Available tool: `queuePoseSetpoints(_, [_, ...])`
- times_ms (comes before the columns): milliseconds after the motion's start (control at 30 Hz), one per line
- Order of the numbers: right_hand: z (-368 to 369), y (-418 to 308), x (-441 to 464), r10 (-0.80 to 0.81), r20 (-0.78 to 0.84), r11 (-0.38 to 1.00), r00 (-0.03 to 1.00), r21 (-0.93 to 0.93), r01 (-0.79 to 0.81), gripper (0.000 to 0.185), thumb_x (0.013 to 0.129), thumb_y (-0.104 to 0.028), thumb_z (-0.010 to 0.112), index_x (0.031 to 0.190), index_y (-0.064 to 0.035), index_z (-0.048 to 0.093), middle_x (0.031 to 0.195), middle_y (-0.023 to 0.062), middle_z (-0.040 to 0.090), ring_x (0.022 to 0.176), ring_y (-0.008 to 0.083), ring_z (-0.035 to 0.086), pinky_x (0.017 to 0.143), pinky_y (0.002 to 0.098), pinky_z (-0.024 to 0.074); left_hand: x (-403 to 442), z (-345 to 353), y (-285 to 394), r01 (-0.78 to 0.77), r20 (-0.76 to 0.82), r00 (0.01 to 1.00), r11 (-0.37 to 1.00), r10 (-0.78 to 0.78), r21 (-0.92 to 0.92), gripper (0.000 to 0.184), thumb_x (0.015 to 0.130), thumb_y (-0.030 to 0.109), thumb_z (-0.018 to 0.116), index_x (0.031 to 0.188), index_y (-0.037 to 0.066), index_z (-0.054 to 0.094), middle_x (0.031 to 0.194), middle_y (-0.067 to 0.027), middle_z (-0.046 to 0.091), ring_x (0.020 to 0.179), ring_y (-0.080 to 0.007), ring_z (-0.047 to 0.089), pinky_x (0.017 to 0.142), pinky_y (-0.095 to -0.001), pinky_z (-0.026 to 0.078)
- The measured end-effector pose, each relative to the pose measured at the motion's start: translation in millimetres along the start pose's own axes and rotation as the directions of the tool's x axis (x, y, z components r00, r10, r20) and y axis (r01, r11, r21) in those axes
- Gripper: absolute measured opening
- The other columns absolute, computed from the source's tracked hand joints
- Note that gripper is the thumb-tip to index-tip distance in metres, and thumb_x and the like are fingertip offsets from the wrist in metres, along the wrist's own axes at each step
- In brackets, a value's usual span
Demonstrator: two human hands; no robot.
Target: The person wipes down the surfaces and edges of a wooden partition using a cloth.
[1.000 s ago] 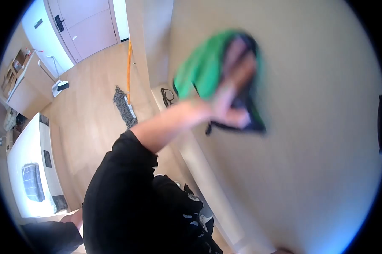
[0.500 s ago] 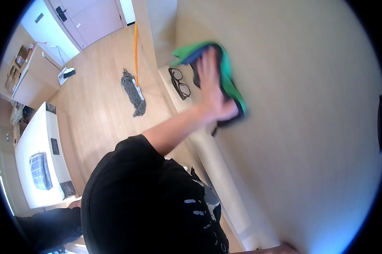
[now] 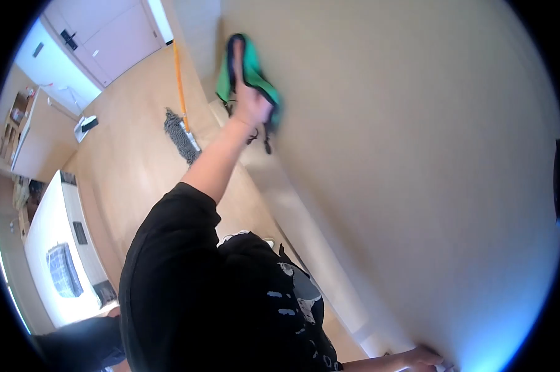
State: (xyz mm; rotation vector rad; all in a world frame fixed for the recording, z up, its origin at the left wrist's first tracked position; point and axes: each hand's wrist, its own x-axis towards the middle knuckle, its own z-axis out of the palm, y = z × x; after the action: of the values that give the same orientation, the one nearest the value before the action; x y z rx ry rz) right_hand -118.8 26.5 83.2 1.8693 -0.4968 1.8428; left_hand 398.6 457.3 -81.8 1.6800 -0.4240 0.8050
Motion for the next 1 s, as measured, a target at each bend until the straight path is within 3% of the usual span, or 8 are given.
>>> queuePoseSetpoints(67, [7.4,0.2,1.3,-0.021,-0.029,0.999,0.999,-0.039,0.019,0.040,0.103,-0.037,0.045,0.120,-0.0011,0.041,0.126,0.0169,0.039,0.113,0.0250,0.041,0.097,0.0550,0.0326,22.3,-6.1,-40.0,0.018,-0.131,0.991,0.996,-0.006,0.087,0.052,0.087,0.009,0.051,0.137,-0.001,0.039,0.123,-0.0111,0.048,0.115,-0.0252,0.045,0.106,-0.0394,0.034])
queuePoseSetpoints(133, [6.0,13.2,2.1,-0.127,-0.065,0.992,0.990,-0.011,0.126,0.040,0.099,-0.032,0.056,0.123,-0.0016,0.046,0.132,0.0242,0.046,0.123,0.0380,0.048,0.101,0.0500,0.0424,43.8,-17.7,-106.7,0.457,-0.316,0.819,0.877,-0.480,-0.149,0.013,0.099,0.024,0.043,0.099,0.011,0.044,0.093,0.0010,0.042,0.087,-0.0148,0.041,0.082,-0.0345,0.039])
queuePoseSetpoints(333, [4.4,-14.3,-5.6,-0.058,0.043,0.994,0.997,-0.090,0.062,0.039,0.099,-0.036,0.050,0.122,-0.0055,0.041,0.138,0.0248,0.038,0.121,0.0350,0.048,0.092,0.0445,0.0462,19.8,-27.5,-74.3,0.507,0.074,0.774,0.547,-0.629,-0.666,0.076,0.099,0.060,0.032,0.151,0.004,0.028,0.155,-0.0094,0.032,0.139,-0.0277,0.033,0.118,-0.0394,0.022])
queuePoseSetpoints(400, [13.1,-16.4,-17.7,-0.011,-0.038,0.996,0.999,-0.091,0.007,0.034,0.096,-0.035,0.051,0.111,-0.0053,0.049,0.132,0.0227,0.045,0.115,0.0372,0.052,0.090,0.0456,0.0452,27.1,-7.2,-4.8,0.482,-0.002,0.789,0.621,-0.615,-0.618,0.065,0.100,0.050,0.036,0.145,0.002,0.033,0.146,-0.0128,0.039,0.131,-0.0275,0.040,0.110,-0.0402,0.031])
queuePoseSetpoints(667, [20.1,-43.8,41.5,-0.005,-0.152,1.000,0.988,0.027,0.009,0.023,0.079,-0.018,0.056,0.100,-0.0095,0.058,0.119,0.0148,0.061,0.111,0.0377,0.058,0.093,0.0489,0.0455,11.2,53.1,259.3,-0.013,-0.079,0.997,0.977,-0.004,-0.211,0.066,0.098,0.028,0.047,0.148,-0.008,0.024,0.143,-0.0288,0.039,0.125,-0.0361,0.047,0.103,-0.0443,0.040])
queuePoseSetpoints(800, [-9.3,-61.9,106.2,0.001,-0.120,0.996,0.993,0.085,0.010,0.029,0.074,-0.016,0.059,0.102,-0.0122,0.062,0.124,0.0117,0.062,0.116,0.0335,0.058,0.096,0.0470,0.0450,40.1,27.7,349.5,-0.644,-0.075,0.749,0.750,0.658,0.151,0.072,0.095,0.025,0.048,0.148,-0.013,0.017,0.153,-0.0334,0.019,0.139,-0.0435,0.030,0.114,-0.0472,0.026])
queuePoseSetpoints(867, [-23.5,-62.0,111.1,-0.010,-0.025,0.993,1.000,0.114,0.013,0.035,0.071,-0.015,0.060,0.106,-0.0139,0.063,0.127,0.0101,0.062,0.118,0.0315,0.058,0.097,0.0464,0.0445,17.3,34.3,390.5,-0.586,-0.045,0.810,0.805,0.584,-0.093,0.080,0.092,0.030,0.052,0.148,-0.014,0.016,0.153,-0.0358,0.019,0.143,-0.0476,0.020,0.117,-0.0499,0.016])
queuePoseSetpoints(1000, [-64.3,-33.4,77.9,-0.003,0.208,0.983,0.978,0.180,-0.035,0.046,0.068,-0.011,0.063,0.114,-0.0139,0.064,0.137,0.0096,0.055,0.123,0.0304,0.055,0.100,0.0463,0.0438,-24.6,51.3,432.6,-0.702,0.139,0.709,0.710,0.692,0.049,0.091,0.085,0.030,0.057,0.148,-0.014,0.009,0.153,-0.0366,0.016,0.141,-0.0510,0.020,0.116,-0.0508,0.016])
